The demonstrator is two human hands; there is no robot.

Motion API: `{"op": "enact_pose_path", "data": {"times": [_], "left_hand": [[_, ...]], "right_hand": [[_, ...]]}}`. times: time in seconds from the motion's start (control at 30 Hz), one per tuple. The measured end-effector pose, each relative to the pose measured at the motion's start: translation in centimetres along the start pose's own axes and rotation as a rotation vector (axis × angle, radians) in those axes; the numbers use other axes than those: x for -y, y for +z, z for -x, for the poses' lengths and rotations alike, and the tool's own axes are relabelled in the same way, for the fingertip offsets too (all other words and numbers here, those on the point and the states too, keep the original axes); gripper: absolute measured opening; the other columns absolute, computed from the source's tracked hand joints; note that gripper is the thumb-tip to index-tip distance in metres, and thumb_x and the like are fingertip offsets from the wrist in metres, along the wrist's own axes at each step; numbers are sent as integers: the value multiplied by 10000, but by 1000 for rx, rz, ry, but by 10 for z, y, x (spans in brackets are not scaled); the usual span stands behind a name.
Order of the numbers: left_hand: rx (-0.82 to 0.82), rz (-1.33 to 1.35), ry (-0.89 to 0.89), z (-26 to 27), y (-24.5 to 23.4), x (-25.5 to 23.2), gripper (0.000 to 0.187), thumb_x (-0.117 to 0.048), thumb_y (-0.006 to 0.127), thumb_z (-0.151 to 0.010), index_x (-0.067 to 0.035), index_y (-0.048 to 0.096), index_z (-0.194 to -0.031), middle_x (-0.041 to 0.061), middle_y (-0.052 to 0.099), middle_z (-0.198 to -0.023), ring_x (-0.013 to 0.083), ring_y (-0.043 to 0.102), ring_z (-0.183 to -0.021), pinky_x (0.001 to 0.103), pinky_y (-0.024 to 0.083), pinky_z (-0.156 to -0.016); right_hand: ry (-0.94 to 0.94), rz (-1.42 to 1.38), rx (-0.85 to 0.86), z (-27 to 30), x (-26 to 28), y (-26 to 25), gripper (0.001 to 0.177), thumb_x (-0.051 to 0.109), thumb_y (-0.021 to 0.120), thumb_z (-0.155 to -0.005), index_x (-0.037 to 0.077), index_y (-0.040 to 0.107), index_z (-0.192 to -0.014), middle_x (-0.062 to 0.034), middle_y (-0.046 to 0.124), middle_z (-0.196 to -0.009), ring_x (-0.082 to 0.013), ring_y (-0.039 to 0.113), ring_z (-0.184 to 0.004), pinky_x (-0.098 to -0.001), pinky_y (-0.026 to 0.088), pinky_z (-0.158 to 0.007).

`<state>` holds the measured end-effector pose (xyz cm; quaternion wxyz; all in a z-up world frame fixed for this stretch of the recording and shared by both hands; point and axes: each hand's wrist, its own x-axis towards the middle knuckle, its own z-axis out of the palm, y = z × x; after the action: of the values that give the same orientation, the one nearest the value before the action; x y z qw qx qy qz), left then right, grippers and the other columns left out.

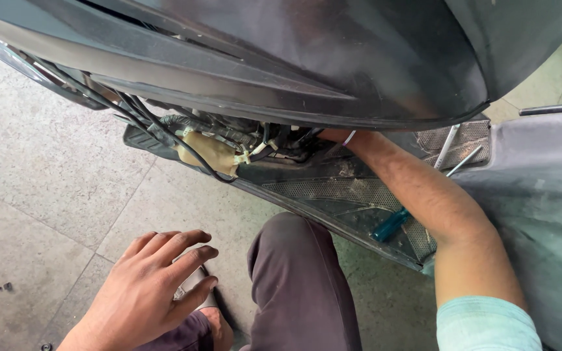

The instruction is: The person removes a spark plug from a scooter engine using a socket wrench and a screwdriver. After inspecting the plug, they install a new spark plug and tighten it using the same tools.

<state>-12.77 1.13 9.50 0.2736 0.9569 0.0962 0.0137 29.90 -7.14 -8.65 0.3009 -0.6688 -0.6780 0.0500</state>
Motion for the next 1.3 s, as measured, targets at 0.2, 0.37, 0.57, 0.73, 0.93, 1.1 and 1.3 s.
{"op": "enact_pose_path", "data": {"times": [0.2, 0.37, 0.57, 0.73, 0.93, 1.1, 1.3], "left_hand": [[45, 19, -11, -1, 2, 0, 382, -342, 703, -815, -181, 698, -1162, 32, 644, -1296, 276, 619, -1128, 435, 452, -910], [38, 23, 5, 0, 2, 0, 386, -348, 699, -817, -184, 694, -1167, 36, 640, -1305, 287, 617, -1140, 441, 449, -912], [54, 20, 12, -2, 1, -1, 402, -356, 699, -815, -185, 692, -1179, 36, 638, -1313, 293, 616, -1134, 447, 451, -920], [69, 31, 3, 0, 2, -1, 406, -357, 697, -825, -181, 692, -1191, 40, 636, -1318, 290, 618, -1138, 450, 451, -924], [52, 30, 12, 0, 3, -1, 409, -360, 700, -824, -172, 694, -1187, 48, 638, -1331, 294, 614, -1162, 446, 447, -940], [39, 15, -10, 0, 5, -3, 428, -377, 705, -804, -178, 696, -1183, 50, 635, -1346, 285, 605, -1165, 448, 444, -950], [67, 12, 3, 1, 5, -10, 457, -386, 717, -778, -177, 695, -1184, 52, 636, -1347, 304, 600, -1186, 451, 443, -935]], "right_hand": [[-146, 233, -21, -6, 1, 0, 472, 324, 542, -1096, 56, 530, -1485, -115, 592, -1460, -201, 574, -1308, -363, 457, -1132], [-159, 231, -58, -14, 17, -9, 460, 342, 592, -1069, 71, 569, -1440, -115, 626, -1403, -220, 600, -1273, -370, 489, -1101], [-123, 147, -83, -12, 25, -17, 430, 347, 655, -1042, 85, 618, -1380, -98, 674, -1309, -222, 643, -1200, -376, 538, -1051], [-6, -30, -40, -13, 22, -12, 356, 333, 702, -1008, 97, 672, -1272, -56, 712, -1172, -192, 677, -1079, -354, 573, -967], [-168, 70, -153, -17, 30, -14, 344, 258, 704, -1011, 65, 677, -1295, -106, 709, -1205, -245, 683, -1104, -386, 577, -967], [-284, 169, -253, -17, 29, -12, 364, 220, 719, -1037, 51, 659, -1354, -121, 711, -1272, -244, 697, -1154, -378, 589, -995], [172, -545, 62, -9, 4, 5, 297, 278, 649, -1038, 91, 673, -1268, -60, 715, -1109, -215, 684, -975, -357, 605, -860]]}}
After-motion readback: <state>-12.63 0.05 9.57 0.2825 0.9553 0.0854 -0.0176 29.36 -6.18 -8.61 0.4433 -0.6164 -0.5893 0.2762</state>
